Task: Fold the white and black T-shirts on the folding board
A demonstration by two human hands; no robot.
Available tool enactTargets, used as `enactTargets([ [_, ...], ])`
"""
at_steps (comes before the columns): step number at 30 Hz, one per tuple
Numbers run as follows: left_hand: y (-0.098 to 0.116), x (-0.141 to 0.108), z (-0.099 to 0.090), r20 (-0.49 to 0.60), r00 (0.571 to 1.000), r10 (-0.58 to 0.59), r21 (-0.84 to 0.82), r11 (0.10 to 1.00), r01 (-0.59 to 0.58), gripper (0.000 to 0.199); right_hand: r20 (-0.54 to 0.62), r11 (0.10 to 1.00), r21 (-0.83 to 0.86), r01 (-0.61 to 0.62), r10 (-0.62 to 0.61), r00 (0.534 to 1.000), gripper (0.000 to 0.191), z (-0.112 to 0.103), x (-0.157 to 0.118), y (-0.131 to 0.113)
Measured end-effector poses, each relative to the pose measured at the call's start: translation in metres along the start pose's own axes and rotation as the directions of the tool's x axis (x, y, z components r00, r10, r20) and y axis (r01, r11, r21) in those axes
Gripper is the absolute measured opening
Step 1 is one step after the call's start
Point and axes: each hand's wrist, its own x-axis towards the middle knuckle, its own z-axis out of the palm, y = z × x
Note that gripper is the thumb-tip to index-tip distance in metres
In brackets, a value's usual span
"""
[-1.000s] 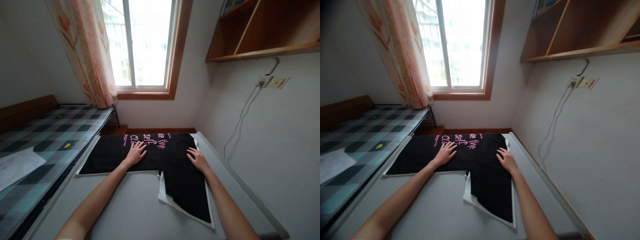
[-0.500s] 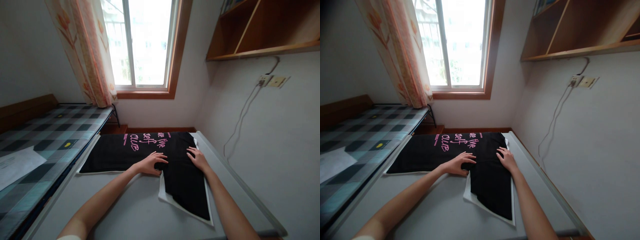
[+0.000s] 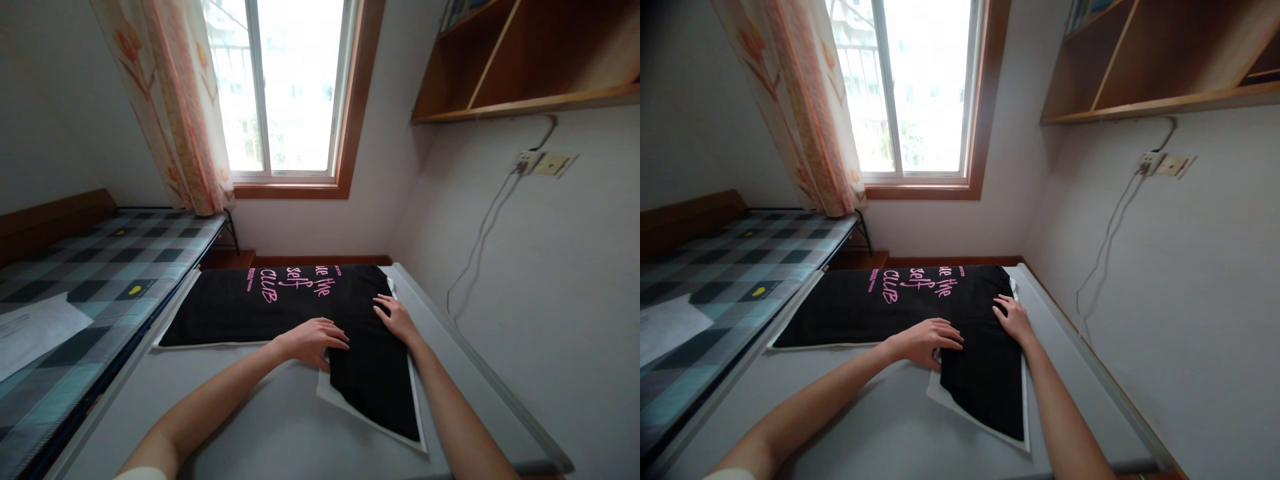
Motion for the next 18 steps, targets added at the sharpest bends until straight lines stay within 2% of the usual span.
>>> enactTargets([
  [2,0.004,0.006,0.003,0.034,0.999,0.03,-0.014,0.999,-0.03,0.056,-0.009,1.0,0.023,-0.004,0.004,1.0,0.034,0.0,0.0,0.0],
  [4,0.002,0.012,0.007,0.011,1.0,0.025,-0.082,0.996,-0.024,0.04,-0.018,0.997,0.079,-0.011,0.013,1.0,0.036,0.0,0.001,0.001],
  [6,-0.008,0.02,0.01,-0.088,0.992,-0.094,-0.215,0.974,0.074,0.022,-0.02,0.981,0.191,-0.039,0.043,0.999,0.042,-0.002,0.003,0.004],
  [7,-0.016,0.025,0.01,-0.155,0.966,-0.208,-0.302,0.941,0.154,0.029,-0.017,0.962,0.265,-0.07,0.077,0.997,0.046,-0.003,0.004,0.007],
  [8,-0.025,0.029,0.01,-0.22,0.913,-0.342,-0.393,0.888,0.238,0.04,-0.013,0.933,0.343,-0.111,0.122,0.992,0.051,-0.004,0.006,0.009],
  [10,-0.045,0.036,0.009,-0.315,0.747,-0.585,-0.546,0.756,0.362,0.049,-0.011,0.846,0.499,-0.185,0.219,0.976,0.06,-0.007,0.009,0.015],
  [12,-0.064,0.039,0.006,-0.371,0.599,-0.71,-0.622,0.669,0.407,0.036,-0.028,0.748,0.632,-0.202,0.283,0.959,0.069,-0.008,0.01,0.021],
  [13,-0.071,0.038,0.005,-0.41,0.55,-0.727,-0.621,0.665,0.416,0.027,-0.043,0.71,0.678,-0.192,0.299,0.953,0.072,-0.008,0.011,0.023],
  [14,-0.076,0.036,0.004,-0.46,0.517,-0.722,-0.596,0.682,0.423,0.026,-0.059,0.688,0.703,-0.18,0.308,0.949,0.074,-0.008,0.011,0.024],
  [15,-0.08,0.033,0.004,-0.511,0.501,-0.699,-0.552,0.713,0.433,0.036,-0.073,0.686,0.707,-0.172,0.313,0.947,0.075,-0.007,0.011,0.024],
  [17,-0.082,0.025,0.006,-0.599,0.512,-0.616,-0.421,0.785,0.454,0.053,-0.101,0.732,0.66,-0.17,0.31,0.945,0.071,-0.007,0.01,0.023],
  [18,-0.081,0.022,0.008,-0.624,0.536,-0.568,-0.343,0.816,0.466,0.056,-0.111,0.771,0.613,-0.171,0.299,0.948,0.068,-0.007,0.009,0.021],
])
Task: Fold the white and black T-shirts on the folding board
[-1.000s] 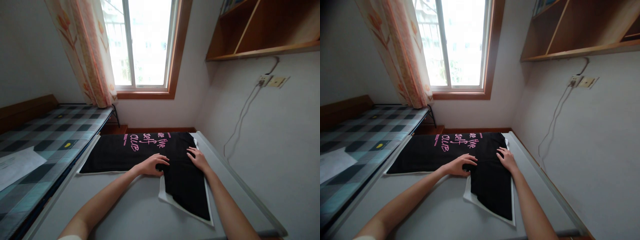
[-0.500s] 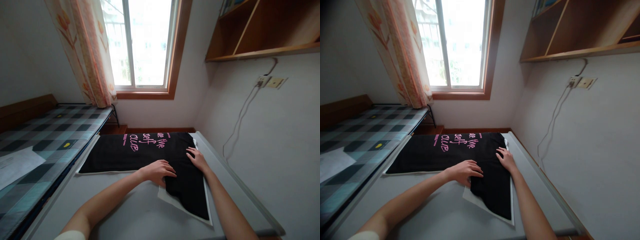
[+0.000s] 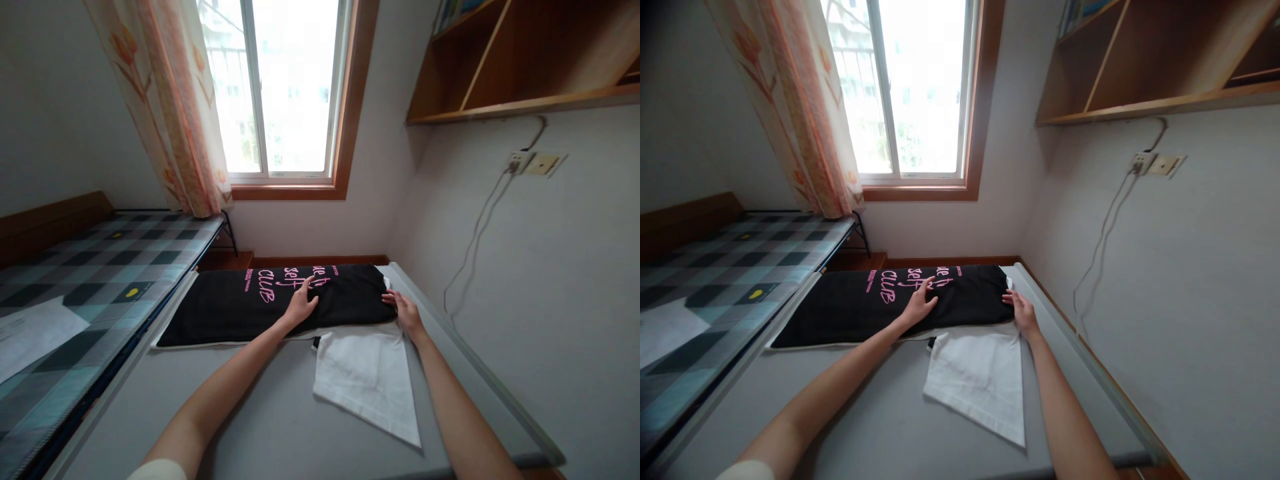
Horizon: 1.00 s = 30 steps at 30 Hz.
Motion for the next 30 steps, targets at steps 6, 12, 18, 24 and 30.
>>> enactTargets([
  [6,0.002,-0.018,-0.001,0.077,0.987,0.139,0.267,0.951,-0.154,0.031,0.074,0.912,-0.376,0.162,-0.145,0.987,0.045,0.007,-0.014,-0.015],
  [12,0.006,-0.023,0.0,0.036,0.994,0.104,0.375,0.92,-0.11,0.019,0.196,0.825,-0.475,0.306,-0.24,0.951,0.036,0.008,-0.02,-0.028],
  [18,0.005,-0.02,-0.003,0.022,0.998,0.053,0.31,0.949,-0.057,0.018,0.228,0.811,-0.471,0.348,-0.269,0.936,0.032,0.009,-0.019,-0.028],
  [24,0.001,-0.017,-0.005,-0.071,0.997,-0.016,0.243,0.97,0.033,0.018,0.113,0.812,-0.519,0.267,-0.244,0.963,0.033,0.018,-0.019,-0.018],
  [30,-0.001,-0.017,-0.003,-0.121,0.993,-0.017,0.208,0.977,0.042,0.02,0.082,0.703,-0.679,0.213,-0.215,0.973,0.028,0.024,-0.022,-0.021],
])
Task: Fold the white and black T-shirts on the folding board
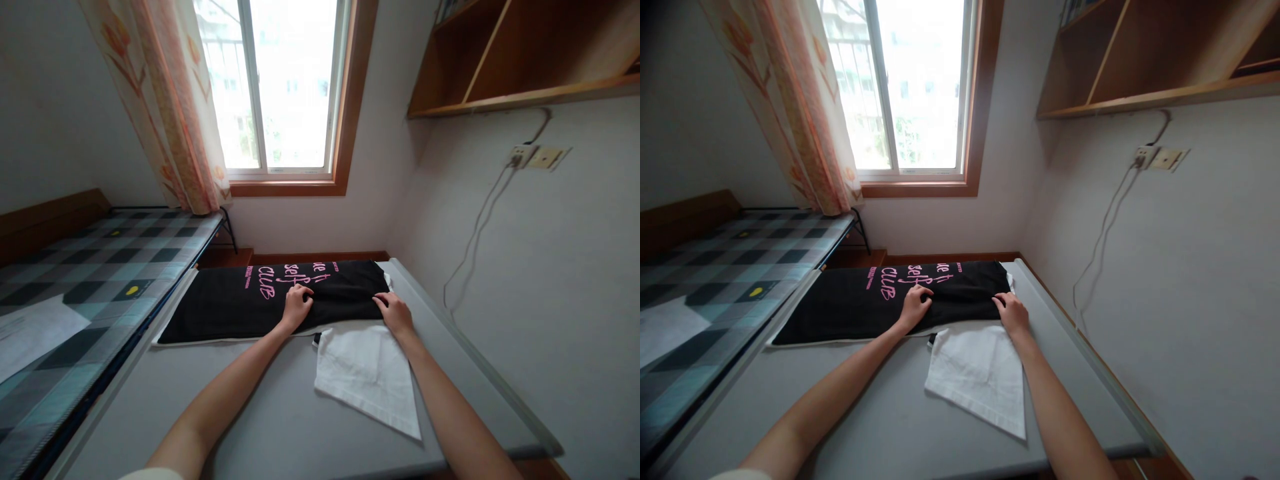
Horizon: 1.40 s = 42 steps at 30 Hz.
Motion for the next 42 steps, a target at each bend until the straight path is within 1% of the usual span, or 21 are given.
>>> enactTargets([
  [5,0.0,-0.001,0.0,-0.01,1.0,0.001,-0.007,1.0,-0.001,0.02,0.082,0.987,-0.16,-0.023,0.036,0.996,0.021,-0.007,0.008,-0.011],
  [7,0.002,-0.002,0.0,0.003,1.0,0.016,0.027,1.0,-0.016,0.021,0.11,0.975,-0.22,-0.024,0.049,0.993,0.021,-0.008,0.017,-0.024],
  [9,0.006,-0.004,0.0,0.013,1.0,0.028,0.095,0.995,-0.029,0.019,0.15,0.97,-0.241,-0.02,0.058,0.987,0.026,-0.006,0.028,-0.041],
  [12,0.01,-0.006,-0.001,0.015,1.0,0.016,0.22,0.975,-0.019,0.016,0.222,0.972,-0.233,-0.037,0.09,0.971,0.036,0.006,0.047,-0.07],
  [13,0.011,-0.006,-0.001,0.017,1.0,0.009,0.25,0.968,-0.013,0.018,0.239,0.969,-0.24,-0.05,0.109,0.965,0.036,0.012,0.052,-0.078],
  [15,0.011,-0.007,-0.001,0.029,1.0,0.0,0.28,0.96,-0.008,0.02,0.255,0.961,-0.266,-0.079,0.149,0.955,0.029,0.023,0.06,-0.092],
  [17,0.009,-0.006,-0.001,0.034,0.999,-0.004,0.284,0.959,-0.005,0.018,0.25,0.954,-0.283,-0.096,0.17,0.953,0.024,0.033,0.064,-0.101],
  [20,0.006,-0.006,0.001,0.008,1.0,-0.009,0.262,0.965,0.006,0.016,0.186,0.956,-0.279,-0.093,0.148,0.971,0.025,0.045,0.064,-0.106],
  [22,0.006,-0.007,0.002,-0.006,1.0,-0.006,0.246,0.969,0.007,0.016,0.167,0.957,-0.274,-0.098,0.148,0.975,0.025,0.048,0.062,-0.105],
  [24,0.005,-0.007,0.003,-0.007,1.0,-0.003,0.229,0.973,0.004,0.019,0.198,0.963,-0.252,-0.091,0.144,0.97,0.027,0.047,0.061,-0.1],
  [26,0.003,-0.004,-0.001,0.01,1.0,0.01,0.194,0.981,-0.012,0.027,0.233,0.975,-0.216,-0.058,0.11,0.966,0.034,0.042,0.063,-0.09],
  [28,-0.005,0.004,-0.011,0.03,0.999,0.03,0.17,0.985,-0.034,0.033,0.232,0.978,-0.208,-0.025,0.074,0.97,0.043,0.035,0.064,-0.076],
  [29,-0.011,0.009,-0.019,0.033,0.999,0.035,0.188,0.981,-0.04,0.035,0.227,0.975,-0.223,-0.019,0.071,0.971,0.047,0.032,0.065,-0.068],
  [31,-0.031,0.023,-0.043,0.018,1.0,0.017,0.31,0.951,-0.022,0.038,0.237,0.961,-0.277,-0.013,0.082,0.968,0.052,0.028,0.064,-0.052],
  [34,-0.073,0.042,-0.086,0.002,0.998,-0.056,0.555,0.831,0.045,0.049,0.302,0.943,-0.333,0.006,0.1,0.948,0.055,0.029,0.06,-0.035],
  [36,-0.102,0.049,-0.111,-0.001,0.988,-0.157,0.665,0.738,0.118,0.059,0.324,0.937,-0.349,0.012,0.109,0.94,0.057,0.032,0.058,-0.031],
  [37,-0.115,0.05,-0.121,0.011,0.973,-0.232,0.694,0.702,0.16,0.062,0.332,0.934,-0.357,0.011,0.116,0.936,0.058,0.033,0.058,-0.031],
  [38,-0.125,0.05,-0.129,0.022,0.951,-0.308,0.706,0.678,0.203,0.066,0.341,0.931,-0.364,0.01,0.123,0.932,0.059,0.034,0.058,-0.031],
  [39,-0.133,0.049,-0.134,0.041,0.934,-0.354,0.712,0.667,0.221,0.069,0.351,0.928,-0.371,0.01,0.131,0.927,0.06,0.035,0.058,-0.031],
  [40,-0.139,0.048,-0.136,0.066,0.92,-0.386,0.711,0.665,0.228,0.072,0.36,0.926,-0.378,0.009,0.138,0.923,0.06,0.036,0.058,-0.031],
  [42,-0.144,0.045,-0.136,0.111,0.908,-0.403,0.705,0.676,0.213,0.077,0.368,0.922,-0.387,0.009,0.145,0.918,0.06,0.037,0.058,-0.031],
])
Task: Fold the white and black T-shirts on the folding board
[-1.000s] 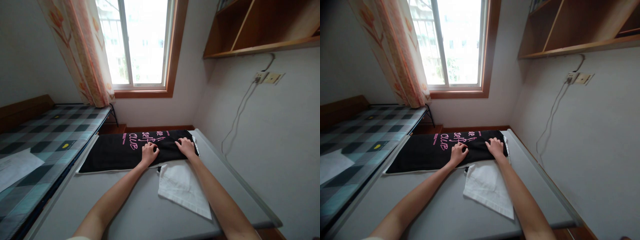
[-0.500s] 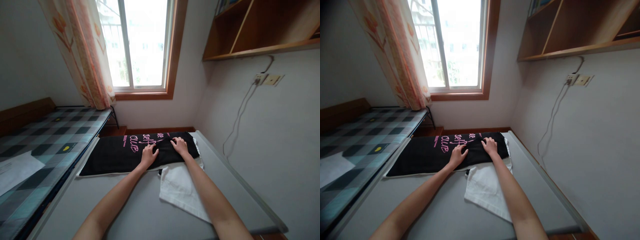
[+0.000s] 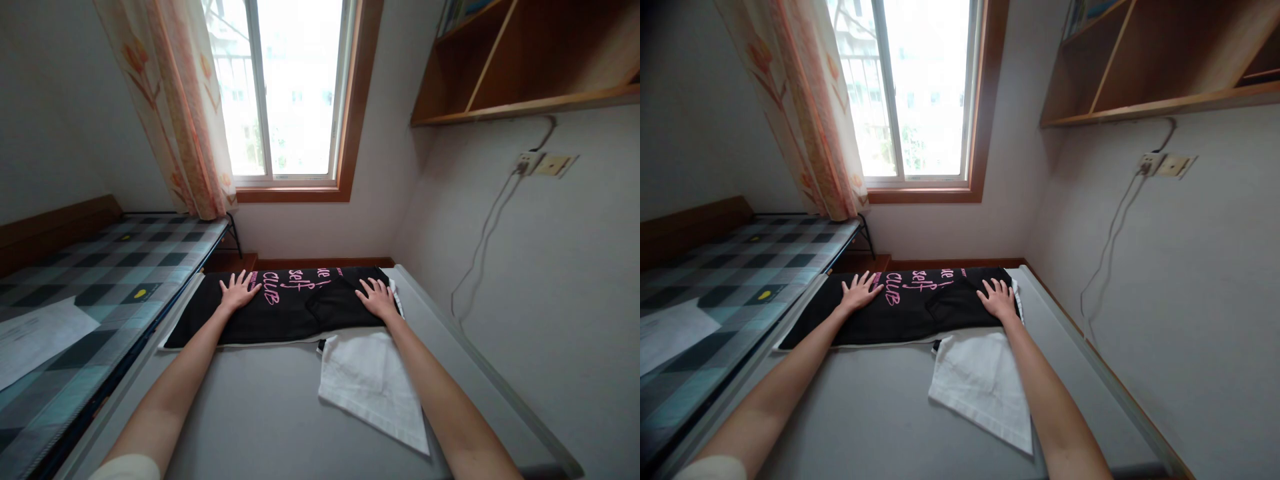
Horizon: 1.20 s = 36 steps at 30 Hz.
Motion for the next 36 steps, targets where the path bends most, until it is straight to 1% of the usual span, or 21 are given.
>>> enactTargets([
  [2,0.001,-0.002,0.002,0.016,1.0,0.018,-0.003,1.0,-0.018,0.079,-0.006,1.0,-0.005,-0.004,0.004,1.0,0.061,0.001,-0.001,0.001],
  [5,0.002,-0.006,0.004,0.006,1.0,0.025,-0.004,1.0,-0.025,0.08,-0.016,1.0,-0.015,-0.009,0.008,1.0,0.061,0.001,-0.006,0.002],
  [10,-0.004,-0.017,0.004,-0.008,0.999,0.034,0.012,0.999,-0.034,0.079,-0.016,1.0,-0.031,0.001,-0.001,1.0,0.06,0.002,-0.017,0.004],
  [20,-0.008,-0.055,0.004,-0.012,1.0,0.023,0.048,0.999,-0.022,0.078,-0.044,0.999,-0.048,0.024,-0.026,0.999,0.059,0.001,-0.044,0.008],
  [27,-0.011,-0.078,0.004,-0.01,0.999,0.043,0.023,0.999,-0.043,0.078,-0.086,0.998,-0.044,0.047,-0.051,0.995,0.058,0.004,-0.068,0.014],
  [31,-0.012,-0.082,0.004,-0.021,0.998,0.052,0.017,0.999,-0.052,0.076,-0.09,0.998,-0.042,0.047,-0.051,0.995,0.058,0.004,-0.074,0.015],
  [36,-0.012,-0.081,0.005,-0.024,0.999,0.042,0.018,0.999,-0.042,0.076,-0.097,0.998,0.0,0.061,-0.061,0.993,0.055,0.002,-0.073,0.015],
])
